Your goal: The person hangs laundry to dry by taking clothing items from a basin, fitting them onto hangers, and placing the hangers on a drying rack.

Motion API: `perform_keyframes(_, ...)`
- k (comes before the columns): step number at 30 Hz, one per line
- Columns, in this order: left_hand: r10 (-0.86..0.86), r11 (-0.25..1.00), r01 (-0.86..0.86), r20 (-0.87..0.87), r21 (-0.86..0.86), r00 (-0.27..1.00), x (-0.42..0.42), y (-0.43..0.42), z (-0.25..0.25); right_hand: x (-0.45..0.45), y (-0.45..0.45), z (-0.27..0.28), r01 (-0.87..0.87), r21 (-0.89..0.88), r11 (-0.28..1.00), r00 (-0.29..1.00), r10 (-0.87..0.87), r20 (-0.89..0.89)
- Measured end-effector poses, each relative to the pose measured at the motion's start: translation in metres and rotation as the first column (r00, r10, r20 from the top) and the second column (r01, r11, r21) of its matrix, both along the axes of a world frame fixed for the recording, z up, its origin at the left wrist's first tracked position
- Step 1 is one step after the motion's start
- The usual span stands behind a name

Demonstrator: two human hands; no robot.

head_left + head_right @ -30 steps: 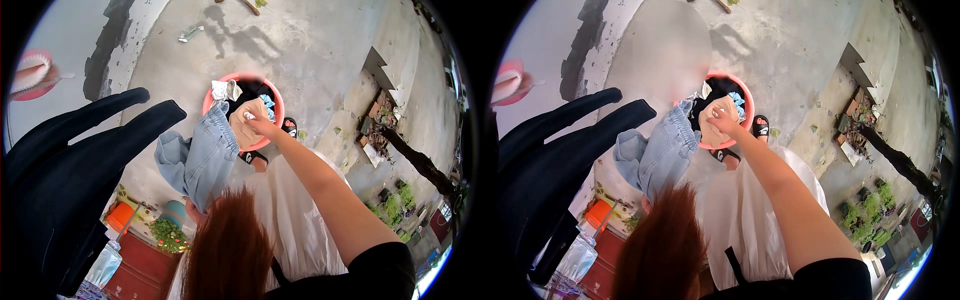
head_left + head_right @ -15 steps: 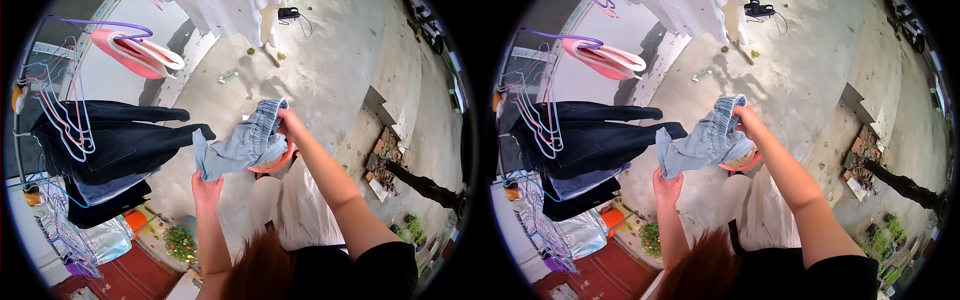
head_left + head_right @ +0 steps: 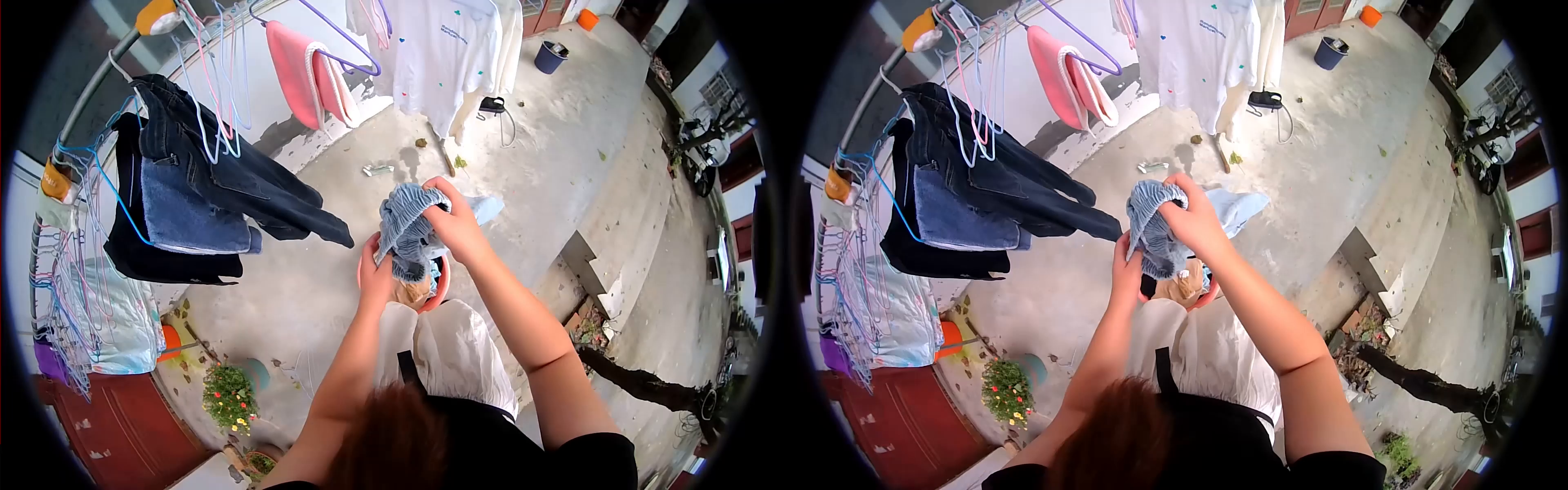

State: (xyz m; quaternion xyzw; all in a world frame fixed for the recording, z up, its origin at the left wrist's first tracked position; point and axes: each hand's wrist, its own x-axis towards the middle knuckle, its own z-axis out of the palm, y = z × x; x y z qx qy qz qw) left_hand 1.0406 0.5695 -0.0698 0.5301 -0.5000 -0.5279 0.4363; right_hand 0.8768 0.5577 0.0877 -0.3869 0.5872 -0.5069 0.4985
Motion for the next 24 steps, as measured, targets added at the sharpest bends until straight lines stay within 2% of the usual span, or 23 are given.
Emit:
perform_keyframes(1, 0.04, 0.999, -0.04, -0.016, 0.023, 0.999, 0.002, 0.004, 0.033, -0.006, -0.001, 0.002, 0.039, -0.027, 0.999, 0.999, -0.04, -0.031)
perform_keyframes(2, 0.045, 0.998, -0.039, 0.128, -0.049, 0.991, 0.009, 0.002, 0.029, -0.015, -0.001, 0.009, 0.037, -0.123, 0.992, 0.988, -0.055, -0.147)
perform_keyframes(3, 0.06, 0.993, -0.03, 0.271, -0.115, 0.961, 0.019, 0.0, 0.025, -0.027, -0.005, 0.007, 0.019, -0.24, 0.971, 0.924, -0.109, -0.367)
perform_keyframes(4, 0.033, 0.992, 0.002, 0.27, -0.126, 0.962, 0.027, -0.002, 0.039, -0.034, -0.005, 0.016, 0.008, -0.251, 0.968, 0.861, -0.135, -0.491)
perform_keyframes(5, -0.018, 0.992, 0.076, 0.487, -0.1, 0.873, 0.037, -0.004, 0.053, -0.04, -0.004, 0.024, -0.001, -0.264, 0.965, 0.78, -0.164, -0.603)
perform_keyframes(7, -0.126, 0.98, 0.2, 0.829, 0.017, 0.544, 0.06, -0.01, 0.072, -0.065, -0.011, 0.011, -0.077, -0.187, 0.979, 0.589, -0.106, -0.801)
perform_keyframes(8, -0.294, 0.956, 0.193, 0.769, 0.222, 0.568, 0.076, -0.021, 0.072, -0.072, -0.011, 0.008, -0.101, -0.142, 0.985, 0.477, -0.078, -0.876)
perform_keyframes(9, -0.446, 0.888, 0.196, 0.671, 0.417, 0.592, 0.085, -0.034, 0.073, -0.072, -0.007, 0.013, -0.133, -0.092, 0.987, 0.425, -0.027, -0.905)
perform_keyframes(10, -0.534, 0.816, 0.218, 0.553, 0.536, 0.639, 0.087, -0.036, 0.107, -0.071, -0.002, 0.019, -0.163, -0.043, 0.986, 0.371, 0.021, -0.928)
perform_keyframes(11, -0.453, 0.874, 0.21, 0.577, 0.439, 0.679, 0.091, -0.033, 0.128, -0.068, -0.003, 0.027, -0.192, -0.004, 0.981, 0.313, 0.057, -0.948)
perform_keyframes(12, -0.362, 0.924, 0.193, 0.593, 0.33, 0.719, 0.094, -0.032, 0.147, -0.064, -0.001, 0.033, -0.232, -0.061, 0.971, 0.379, 0.033, -0.925)
perform_keyframes(13, -0.268, 0.961, 0.167, 0.597, 0.22, 0.756, 0.098, -0.029, 0.164, -0.053, 0.006, 0.05, -0.216, -0.112, 0.97, 0.5, 0.011, -0.866)
perform_keyframes(15, -0.087, 0.993, 0.118, 0.497, -0.03, 0.863, 0.105, -0.013, 0.199, -0.036, 0.024, 0.08, -0.189, -0.37, 0.91, 0.728, -0.123, -0.674)
perform_keyframes(16, -0.014, 0.986, 0.084, 0.431, -0.145, 0.902, 0.107, -0.004, 0.205, -0.032, 0.031, 0.083, -0.191, -0.439, 0.878, 0.724, -0.175, -0.667)
perform_keyframes(17, -0.039, 0.98, 0.123, 0.458, -0.156, 0.888, 0.112, -0.001, 0.195, -0.029, 0.038, 0.084, -0.193, -0.502, 0.843, 0.72, -0.226, -0.657)
perform_keyframes(18, -0.064, 0.973, 0.163, 0.485, -0.165, 0.872, 0.119, -0.003, 0.171, -0.027, 0.034, 0.059, -0.238, -0.559, 0.794, 0.679, -0.275, -0.68)
perform_keyframes(19, -0.093, 0.964, 0.207, 0.516, -0.169, 0.851, 0.13, -0.003, 0.139, -0.021, 0.03, 0.042, -0.355, -0.385, 0.852, 0.534, -0.153, -0.831)
perform_keyframes(20, -0.008, 0.958, 0.232, 0.793, -0.168, 0.609, 0.144, -0.007, 0.092, -0.032, 0.018, -0.002, -0.455, -0.043, 0.89, 0.329, 0.123, -0.936)
perform_keyframes(21, -0.12, 0.985, 0.17, 0.739, 0.008, 0.663, 0.146, -0.001, 0.084, -0.034, 0.01, -0.032, -0.375, 0.298, 0.878, 0.311, 0.422, -0.852)
perform_keyframes(23, -0.259, 0.942, 0.073, 0.574, 0.327, 0.777, 0.154, -0.016, 0.086, -0.027, -0.003, -0.052, -0.404, 0.308, 0.861, 0.281, 0.437, -0.854)
perform_keyframes(24, -0.147, 0.963, 0.021, 0.459, 0.269, 0.876, 0.156, -0.023, 0.079, -0.018, -0.011, -0.044, -0.454, 0.257, 0.853, 0.29, 0.414, -0.863)
